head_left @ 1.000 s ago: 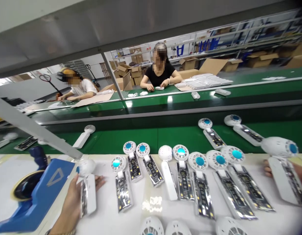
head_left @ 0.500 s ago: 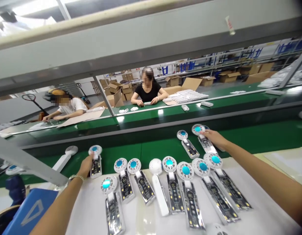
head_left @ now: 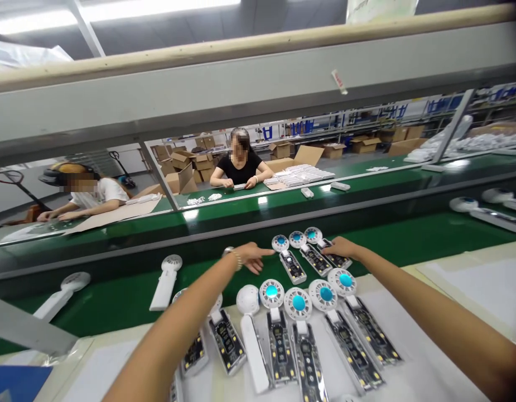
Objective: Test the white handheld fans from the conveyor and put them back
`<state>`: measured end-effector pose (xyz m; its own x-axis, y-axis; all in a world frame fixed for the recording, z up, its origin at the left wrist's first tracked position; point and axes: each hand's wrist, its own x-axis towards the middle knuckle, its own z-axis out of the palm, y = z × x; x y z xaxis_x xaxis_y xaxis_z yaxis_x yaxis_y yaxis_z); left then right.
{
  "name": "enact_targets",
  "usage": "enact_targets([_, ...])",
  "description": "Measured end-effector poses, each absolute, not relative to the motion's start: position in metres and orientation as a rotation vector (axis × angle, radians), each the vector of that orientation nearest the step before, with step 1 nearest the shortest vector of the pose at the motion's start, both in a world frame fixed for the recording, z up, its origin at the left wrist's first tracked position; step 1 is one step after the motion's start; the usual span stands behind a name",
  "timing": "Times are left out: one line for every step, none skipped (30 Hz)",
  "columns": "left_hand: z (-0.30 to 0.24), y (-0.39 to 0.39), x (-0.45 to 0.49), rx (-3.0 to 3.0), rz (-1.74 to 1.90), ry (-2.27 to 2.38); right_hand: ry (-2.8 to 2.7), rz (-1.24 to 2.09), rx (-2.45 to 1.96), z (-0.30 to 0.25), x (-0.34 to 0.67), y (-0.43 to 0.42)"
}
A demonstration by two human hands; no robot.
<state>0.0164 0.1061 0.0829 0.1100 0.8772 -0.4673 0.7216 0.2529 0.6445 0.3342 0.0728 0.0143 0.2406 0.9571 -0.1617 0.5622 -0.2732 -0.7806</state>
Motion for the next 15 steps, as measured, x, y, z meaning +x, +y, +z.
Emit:
enact_targets([0.073, 0.101, 0.045, 1.476, 0.18, 1.613, -1.372, 0.886, -1.916, 0.014, 0.33, 0.074])
enact_targets([0.064, 0.097, 0.068, 1.457, 0.166, 1.594, -1.351, 0.901, -1.899, 0.013, 0.326, 0.074])
enact_targets([0.056, 0.093, 0.087, 1.443, 0.167, 1.581, -1.324, 0.922, -1.875, 0.013, 0.324, 0.072])
enact_targets([0.051, 0.09, 0.099, 1.428, 0.179, 1.578, -1.289, 0.95, -1.846, 0.014, 0.323, 0.069])
enact_targets([0.047, 0.089, 0.107, 1.413, 0.207, 1.571, -1.248, 0.984, -1.809, 0.015, 0.324, 0.065])
enact_targets([0.046, 0.089, 0.108, 1.394, 0.245, 1.559, -1.203, 1.021, -1.766, 0.016, 0.326, 0.059])
enact_targets([0.048, 0.09, 0.106, 1.37, 0.29, 1.539, -1.154, 1.057, -1.719, 0.018, 0.329, 0.053])
enact_targets([0.051, 0.09, 0.1, 1.34, 0.339, 1.508, -1.103, 1.086, -1.67, 0.019, 0.333, 0.045])
enact_targets([0.056, 0.091, 0.09, 1.304, 0.387, 1.467, -1.054, 1.107, -1.624, 0.021, 0.338, 0.037])
enact_targets([0.062, 0.091, 0.078, 1.266, 0.438, 1.42, -1.01, 1.117, -1.586, 0.021, 0.343, 0.029])
enact_targets([0.07, 0.089, 0.064, 1.227, 0.491, 1.369, -0.965, 1.124, -1.546, 0.021, 0.35, 0.021])
enact_targets([0.079, 0.086, 0.048, 1.19, 0.549, 1.321, -0.923, 1.132, -1.507, 0.02, 0.357, 0.013])
enact_targets([0.088, 0.081, 0.029, 1.16, 0.617, 1.278, -0.873, 1.15, -1.458, 0.018, 0.364, 0.004])
enact_targets([0.098, 0.074, 0.009, 1.133, 0.692, 1.242, -0.783, 1.186, -1.367, 0.014, 0.371, -0.004])
enact_targets([0.107, 0.065, -0.014, 1.108, 0.764, 1.221, -0.713, 1.226, -1.304, 0.011, 0.377, -0.012])
